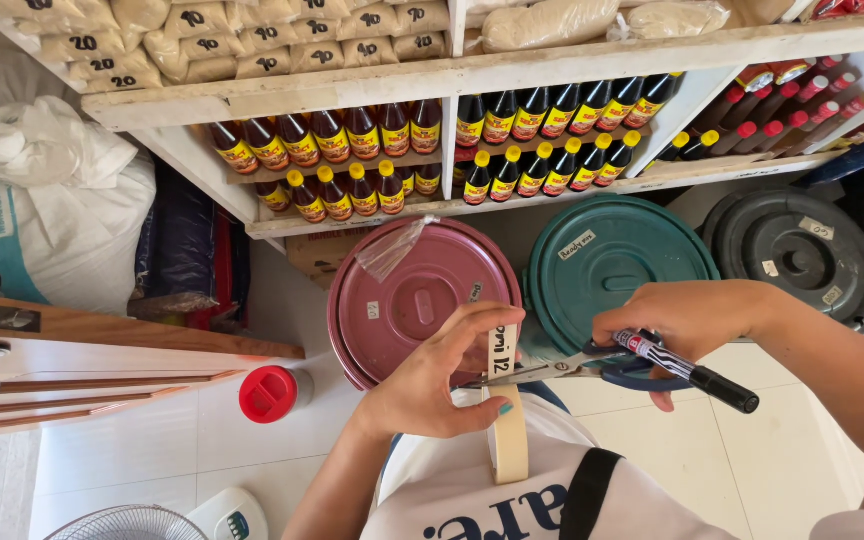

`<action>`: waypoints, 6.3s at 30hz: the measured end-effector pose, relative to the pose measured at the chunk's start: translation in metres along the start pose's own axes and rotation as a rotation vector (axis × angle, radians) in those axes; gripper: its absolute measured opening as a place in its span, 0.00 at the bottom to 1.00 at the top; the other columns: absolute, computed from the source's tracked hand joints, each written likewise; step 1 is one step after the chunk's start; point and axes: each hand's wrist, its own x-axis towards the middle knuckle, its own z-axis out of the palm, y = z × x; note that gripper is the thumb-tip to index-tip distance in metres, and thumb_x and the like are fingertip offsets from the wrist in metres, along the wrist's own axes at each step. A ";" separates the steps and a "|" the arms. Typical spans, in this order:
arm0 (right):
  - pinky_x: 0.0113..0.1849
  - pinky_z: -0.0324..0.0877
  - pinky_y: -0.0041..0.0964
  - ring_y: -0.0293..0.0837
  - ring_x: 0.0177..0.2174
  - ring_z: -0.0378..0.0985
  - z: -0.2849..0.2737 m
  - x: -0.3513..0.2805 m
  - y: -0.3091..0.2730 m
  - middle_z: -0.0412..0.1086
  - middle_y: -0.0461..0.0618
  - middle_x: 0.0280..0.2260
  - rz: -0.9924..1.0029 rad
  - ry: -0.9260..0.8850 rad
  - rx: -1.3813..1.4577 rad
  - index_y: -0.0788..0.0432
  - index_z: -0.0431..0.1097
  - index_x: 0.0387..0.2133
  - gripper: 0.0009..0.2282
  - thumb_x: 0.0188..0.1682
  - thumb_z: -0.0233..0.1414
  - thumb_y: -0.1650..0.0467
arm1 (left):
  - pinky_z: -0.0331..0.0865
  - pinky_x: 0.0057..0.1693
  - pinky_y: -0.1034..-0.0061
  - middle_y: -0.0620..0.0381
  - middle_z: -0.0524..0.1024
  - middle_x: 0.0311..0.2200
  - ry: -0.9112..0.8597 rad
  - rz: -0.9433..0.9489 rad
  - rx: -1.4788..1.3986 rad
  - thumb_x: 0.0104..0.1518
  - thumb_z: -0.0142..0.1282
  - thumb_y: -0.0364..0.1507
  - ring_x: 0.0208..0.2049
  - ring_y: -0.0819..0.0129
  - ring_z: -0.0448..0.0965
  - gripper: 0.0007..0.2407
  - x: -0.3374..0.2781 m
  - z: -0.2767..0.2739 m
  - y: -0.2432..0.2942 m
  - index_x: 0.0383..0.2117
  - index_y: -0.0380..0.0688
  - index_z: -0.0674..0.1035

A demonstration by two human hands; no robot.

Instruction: Writing on masking tape with a marker and placing it on grocery store shelves as labels.

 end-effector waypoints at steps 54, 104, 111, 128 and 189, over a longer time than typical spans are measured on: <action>0.40 0.72 0.46 0.54 0.40 0.76 0.064 0.259 0.120 0.70 0.57 0.41 -0.433 1.556 0.086 0.57 0.66 0.46 0.21 0.42 0.67 0.69 | 0.78 0.47 0.61 0.35 0.51 0.70 0.511 0.097 0.914 0.46 0.72 0.34 0.52 0.39 0.78 0.38 0.019 -0.012 -0.075 0.65 0.45 0.62; 0.34 0.65 0.26 0.32 0.32 0.67 -0.089 -0.012 0.127 0.70 0.52 0.39 -1.198 1.890 0.498 0.53 0.52 0.46 0.19 0.55 0.57 0.80 | 0.61 0.29 0.81 0.62 0.79 0.26 0.917 0.301 0.522 0.55 0.66 0.27 0.20 0.78 0.64 0.21 0.275 0.067 -0.014 0.54 0.38 0.72; 0.34 0.68 0.26 0.33 0.32 0.70 -0.096 -0.027 0.115 0.70 0.53 0.40 -1.210 1.867 0.463 0.53 0.53 0.46 0.18 0.55 0.57 0.80 | 0.63 0.33 0.86 0.68 0.74 0.25 0.580 0.373 0.193 0.61 0.63 0.26 0.27 0.87 0.67 0.06 0.305 0.041 -0.028 0.39 0.39 0.82; 0.39 0.80 0.37 0.42 0.35 0.80 -0.180 -0.057 0.118 0.75 0.59 0.37 -1.305 1.838 0.302 0.59 0.54 0.42 0.16 0.53 0.57 0.82 | 0.66 0.30 0.79 0.59 0.77 0.28 0.760 0.556 0.586 0.56 0.62 0.23 0.23 0.76 0.69 0.02 0.348 0.038 0.060 0.33 0.41 0.81; 0.35 0.74 0.31 0.37 0.30 0.81 -0.380 -0.107 0.060 0.78 0.53 0.33 -1.185 2.289 -0.157 0.62 0.54 0.40 0.18 0.50 0.62 0.76 | 0.74 0.36 0.69 0.53 0.83 0.26 0.974 0.612 0.729 0.54 0.61 0.30 0.26 0.59 0.83 0.06 0.524 -0.078 0.162 0.30 0.41 0.82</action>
